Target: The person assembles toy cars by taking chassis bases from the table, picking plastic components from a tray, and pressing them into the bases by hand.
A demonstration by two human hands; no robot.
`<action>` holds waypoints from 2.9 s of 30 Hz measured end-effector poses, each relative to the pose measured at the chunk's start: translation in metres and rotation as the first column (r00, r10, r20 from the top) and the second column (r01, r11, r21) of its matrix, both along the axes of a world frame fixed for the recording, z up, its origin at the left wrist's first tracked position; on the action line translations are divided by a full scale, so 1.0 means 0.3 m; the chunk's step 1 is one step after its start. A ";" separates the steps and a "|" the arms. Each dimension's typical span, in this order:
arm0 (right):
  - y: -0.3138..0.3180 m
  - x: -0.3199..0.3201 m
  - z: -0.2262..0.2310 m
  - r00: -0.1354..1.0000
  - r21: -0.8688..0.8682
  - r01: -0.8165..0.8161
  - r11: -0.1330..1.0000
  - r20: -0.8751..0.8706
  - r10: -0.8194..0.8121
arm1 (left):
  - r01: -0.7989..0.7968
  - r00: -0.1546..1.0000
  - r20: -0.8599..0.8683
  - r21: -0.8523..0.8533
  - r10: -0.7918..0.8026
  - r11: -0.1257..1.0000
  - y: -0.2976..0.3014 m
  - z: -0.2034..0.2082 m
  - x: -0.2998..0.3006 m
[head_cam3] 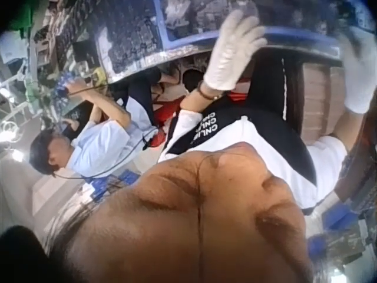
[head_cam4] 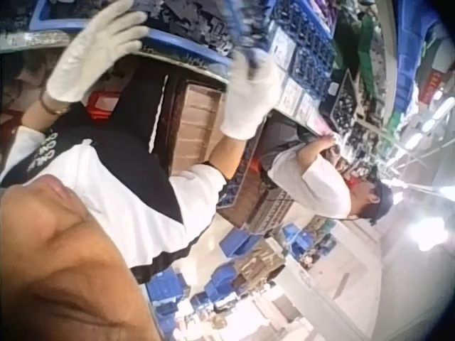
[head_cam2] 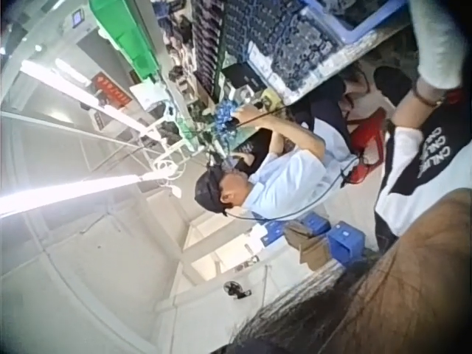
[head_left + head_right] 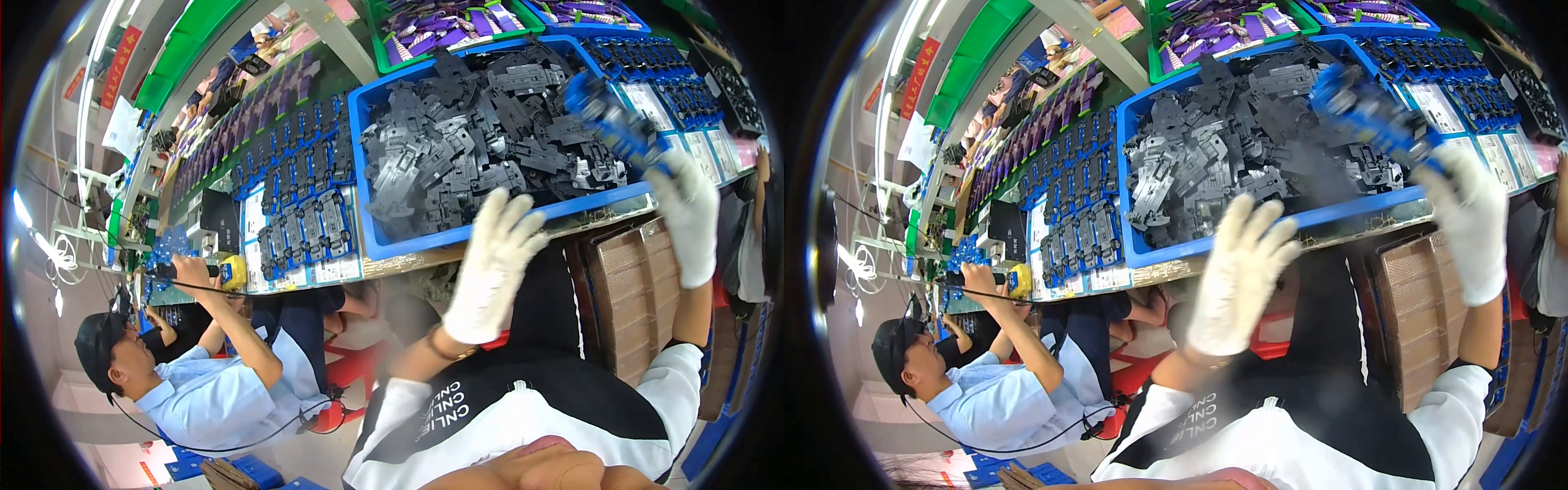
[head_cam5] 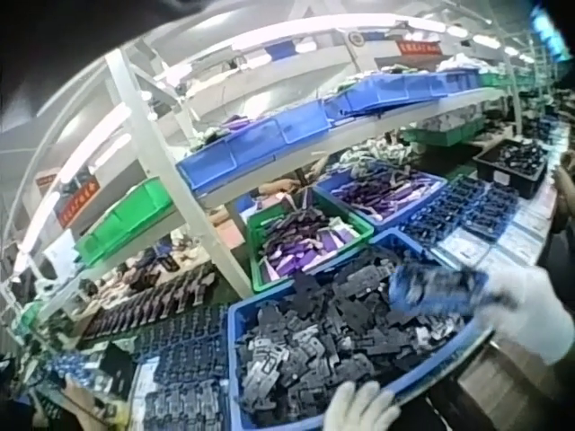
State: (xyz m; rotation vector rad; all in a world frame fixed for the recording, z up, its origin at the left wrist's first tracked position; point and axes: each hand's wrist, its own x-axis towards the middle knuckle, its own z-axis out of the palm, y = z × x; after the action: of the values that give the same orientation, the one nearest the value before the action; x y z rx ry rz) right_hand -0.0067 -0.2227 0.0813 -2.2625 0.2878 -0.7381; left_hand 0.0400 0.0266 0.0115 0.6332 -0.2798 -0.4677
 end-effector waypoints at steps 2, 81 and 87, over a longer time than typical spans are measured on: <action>0.118 -0.019 0.019 0.961 -0.168 -0.278 0.946 -0.051 0.273 | -0.013 1.000 0.024 -0.136 0.016 0.991 -0.076 0.022 -0.015; 0.645 0.006 -0.303 0.768 0.632 -0.498 0.594 0.003 0.640 | -0.609 0.769 -0.058 0.236 0.636 0.758 0.204 -0.130 -0.112; 0.562 -0.023 -0.244 0.838 0.272 -0.530 0.803 0.025 0.545 | -0.665 0.728 0.062 0.305 0.682 0.682 0.674 0.059 0.166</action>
State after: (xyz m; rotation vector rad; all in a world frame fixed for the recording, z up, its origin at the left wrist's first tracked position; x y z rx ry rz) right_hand -0.0136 -0.0543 0.0081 -1.9583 -0.2235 -0.3089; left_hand 0.0896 0.2287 0.0293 0.9742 0.1029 0.2043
